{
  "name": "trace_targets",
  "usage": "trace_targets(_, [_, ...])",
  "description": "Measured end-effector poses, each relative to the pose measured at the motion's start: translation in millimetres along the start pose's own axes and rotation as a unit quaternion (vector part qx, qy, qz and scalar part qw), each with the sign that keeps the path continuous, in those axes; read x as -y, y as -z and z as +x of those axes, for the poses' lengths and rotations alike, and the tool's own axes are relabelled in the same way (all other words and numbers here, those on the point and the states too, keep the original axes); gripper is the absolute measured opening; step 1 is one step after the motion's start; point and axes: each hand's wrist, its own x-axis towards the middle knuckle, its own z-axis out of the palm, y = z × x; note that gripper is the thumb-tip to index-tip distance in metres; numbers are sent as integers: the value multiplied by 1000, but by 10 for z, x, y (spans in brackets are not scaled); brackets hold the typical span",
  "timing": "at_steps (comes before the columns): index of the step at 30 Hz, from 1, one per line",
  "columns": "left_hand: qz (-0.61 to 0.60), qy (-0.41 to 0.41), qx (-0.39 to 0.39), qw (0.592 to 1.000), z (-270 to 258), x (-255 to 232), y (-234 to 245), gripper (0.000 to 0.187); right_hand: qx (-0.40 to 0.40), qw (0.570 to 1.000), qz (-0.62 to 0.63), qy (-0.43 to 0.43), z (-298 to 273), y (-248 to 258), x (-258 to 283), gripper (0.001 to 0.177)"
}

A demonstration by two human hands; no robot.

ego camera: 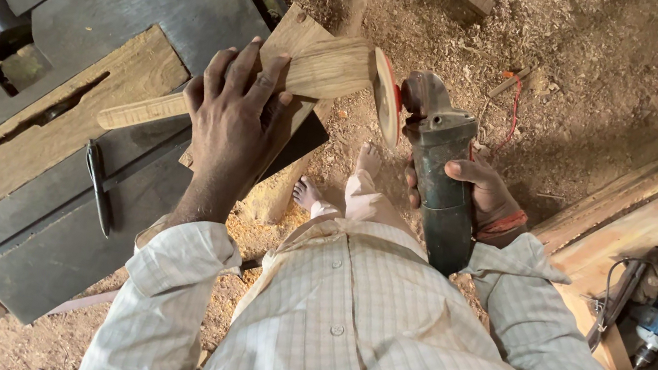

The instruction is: The person uses an angle grinder with a sanding disc to smooth the edges and surfaces of a wooden spatula. They hold the spatula with one hand and operate the grinder with the other, repeatedly turning the spatula to access different sides.

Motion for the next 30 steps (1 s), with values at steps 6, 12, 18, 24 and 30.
trace_targets(6, [13, 2, -11, 1000, -12, -45, 7, 44, 13, 1000, 14, 2, 8, -56, -60, 63])
trace_targets(12, [-5, 20, -24, 999, -35, -112, 3, 45, -4, 1000, 22, 6, -7, -60, -147, 61])
trace_targets(18, [-6, 32, -28, 999, -34, -139, 24, 43, 26, 998, 57, 0, -2, 15, -266, 61])
trace_targets(24, [-9, -31, -2, 999, 30, 29, 39, 42, 44, 998, 27, 45, -29, 177, -290, 61])
trace_targets(30, [-21, -85, 11, 996, 60, 185, 46, 38, 36, 998, 49, -6, -82, 74, -187, 69])
